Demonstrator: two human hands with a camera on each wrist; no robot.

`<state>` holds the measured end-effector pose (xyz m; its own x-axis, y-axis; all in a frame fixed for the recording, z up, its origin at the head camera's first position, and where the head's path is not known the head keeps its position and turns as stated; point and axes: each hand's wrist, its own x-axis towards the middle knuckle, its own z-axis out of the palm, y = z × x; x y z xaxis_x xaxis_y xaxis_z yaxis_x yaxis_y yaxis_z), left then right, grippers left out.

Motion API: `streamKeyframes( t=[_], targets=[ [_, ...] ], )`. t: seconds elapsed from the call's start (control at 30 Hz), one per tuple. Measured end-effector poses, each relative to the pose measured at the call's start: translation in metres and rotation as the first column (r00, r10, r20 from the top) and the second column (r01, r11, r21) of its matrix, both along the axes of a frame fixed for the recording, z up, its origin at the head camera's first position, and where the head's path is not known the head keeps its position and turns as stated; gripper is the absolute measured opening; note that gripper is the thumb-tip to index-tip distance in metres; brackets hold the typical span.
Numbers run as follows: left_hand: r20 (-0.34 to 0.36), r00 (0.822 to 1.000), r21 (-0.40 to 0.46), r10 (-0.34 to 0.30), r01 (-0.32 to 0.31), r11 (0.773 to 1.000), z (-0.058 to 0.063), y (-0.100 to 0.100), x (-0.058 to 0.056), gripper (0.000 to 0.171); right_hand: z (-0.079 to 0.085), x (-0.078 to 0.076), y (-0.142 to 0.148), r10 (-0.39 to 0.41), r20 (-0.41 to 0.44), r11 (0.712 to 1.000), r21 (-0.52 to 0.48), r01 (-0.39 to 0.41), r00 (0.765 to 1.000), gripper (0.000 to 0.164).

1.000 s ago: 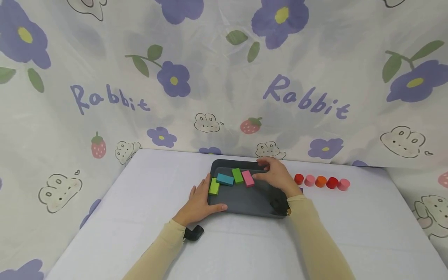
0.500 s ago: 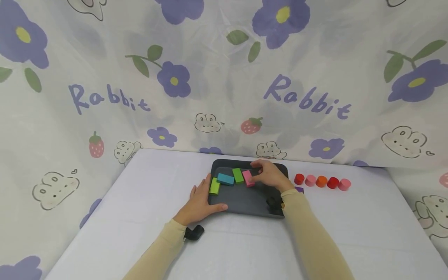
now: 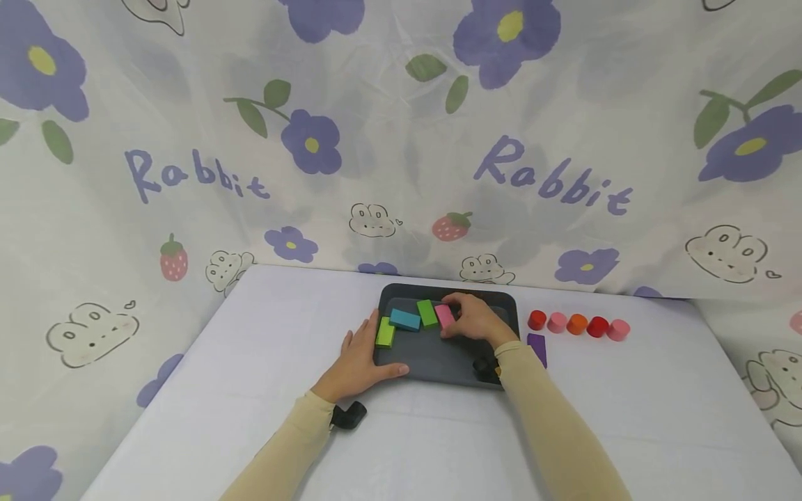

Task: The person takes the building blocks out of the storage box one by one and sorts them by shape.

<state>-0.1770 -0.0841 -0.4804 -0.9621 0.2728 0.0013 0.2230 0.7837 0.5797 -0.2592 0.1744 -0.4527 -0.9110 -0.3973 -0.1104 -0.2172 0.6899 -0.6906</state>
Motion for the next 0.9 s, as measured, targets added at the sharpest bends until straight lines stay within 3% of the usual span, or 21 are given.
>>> streamKeyframes(
  t=[0.9],
  targets=[
    [0.004,1.0,-0.009,0.0,0.0,1.0,0.0005,-0.0026,0.0025,0.125,0.0022,0.0086,-0.0034,-0.059,-0.048,0.995,0.08,0.063,0.997,0.071]
  ],
)
